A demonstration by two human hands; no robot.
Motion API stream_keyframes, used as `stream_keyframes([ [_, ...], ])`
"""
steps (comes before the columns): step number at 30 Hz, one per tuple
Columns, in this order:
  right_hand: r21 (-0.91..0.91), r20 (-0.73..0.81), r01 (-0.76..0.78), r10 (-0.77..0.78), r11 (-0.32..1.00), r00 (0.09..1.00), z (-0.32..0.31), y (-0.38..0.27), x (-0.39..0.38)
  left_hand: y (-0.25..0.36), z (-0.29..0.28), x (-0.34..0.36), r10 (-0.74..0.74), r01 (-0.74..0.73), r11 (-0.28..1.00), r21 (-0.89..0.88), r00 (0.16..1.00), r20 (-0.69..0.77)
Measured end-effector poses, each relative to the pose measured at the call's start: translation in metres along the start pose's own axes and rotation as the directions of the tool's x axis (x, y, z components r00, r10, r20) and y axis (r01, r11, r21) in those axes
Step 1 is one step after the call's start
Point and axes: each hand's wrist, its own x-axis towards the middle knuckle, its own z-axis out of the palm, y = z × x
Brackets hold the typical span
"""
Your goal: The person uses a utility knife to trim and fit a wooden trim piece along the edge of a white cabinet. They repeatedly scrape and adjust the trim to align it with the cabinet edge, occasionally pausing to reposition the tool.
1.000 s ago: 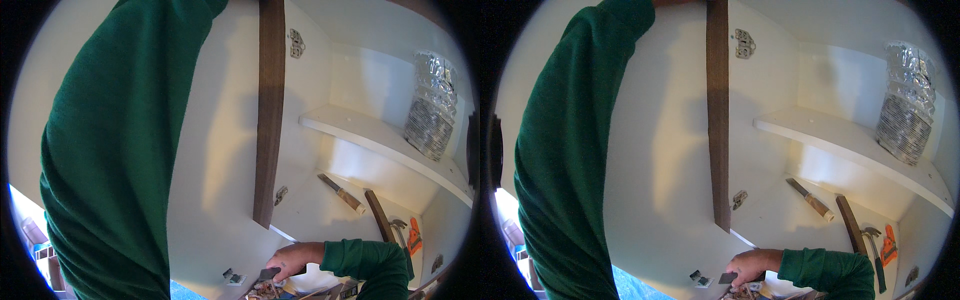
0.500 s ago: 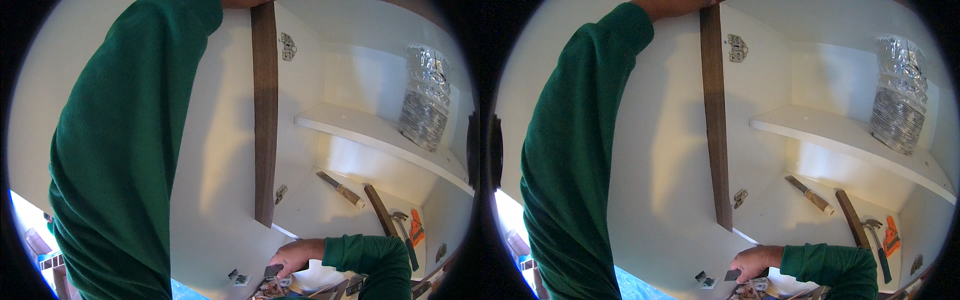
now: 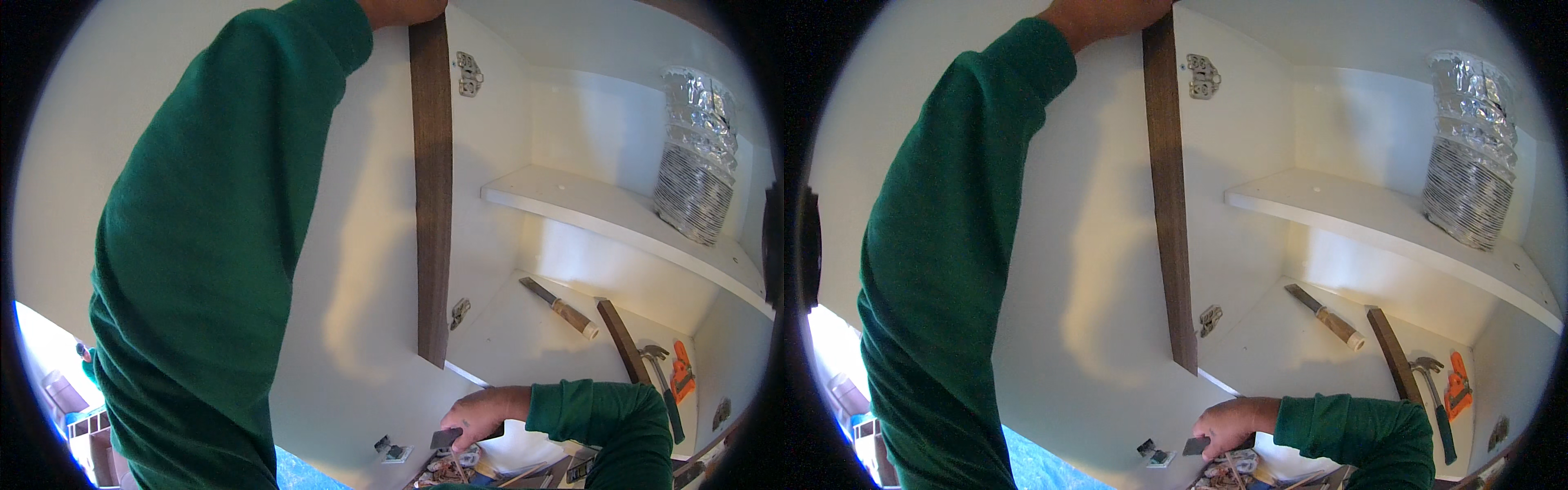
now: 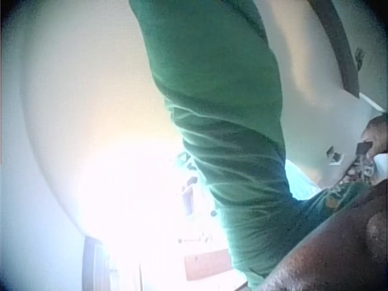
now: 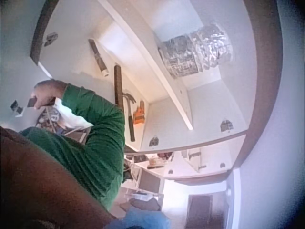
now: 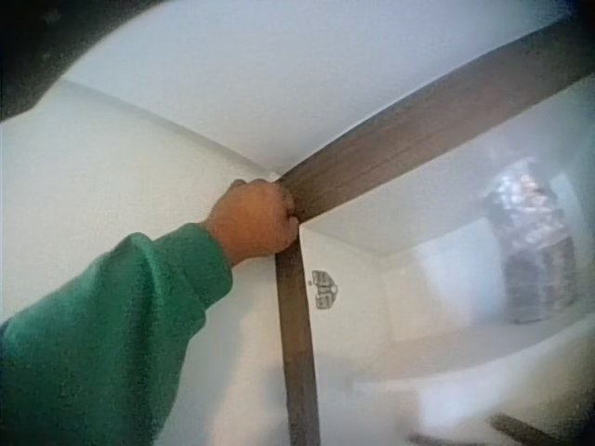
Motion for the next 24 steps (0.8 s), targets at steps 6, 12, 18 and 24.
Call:
stream_keyframes([
  [6, 0.036, -0.024, -0.011, 0.012, 0.999, 1.0, 0.01, 0.011, -0.007, 0.044, 0.001, -0.017, 0.091, -0.102, 0.985, 0.139, 0.992, 0.083],
  [12, -0.023, 0.001, 0.013, -0.013, 1.0, 1.0, -0.003, -0.004, -0.006, 0.041, -0.005, -0.024, 0.248, -0.289, 0.889, 0.354, 0.956, 0.156],
  [18, -0.043, -0.019, -0.026, 0.025, 0.999, 1.0, -0.002, -0.007, -0.006, 0.05, 0.013, -0.027, 0.159, -0.163, 0.901, 0.403, 0.986, 0.044],
  [24, 0.001, -0.063, -0.071, 0.071, 0.997, 0.996, 0.007, 0.002, -0.013, 0.064, 0.022, -0.03, 0.181, -0.187, 0.902, 0.389, 0.982, 0.052],
])
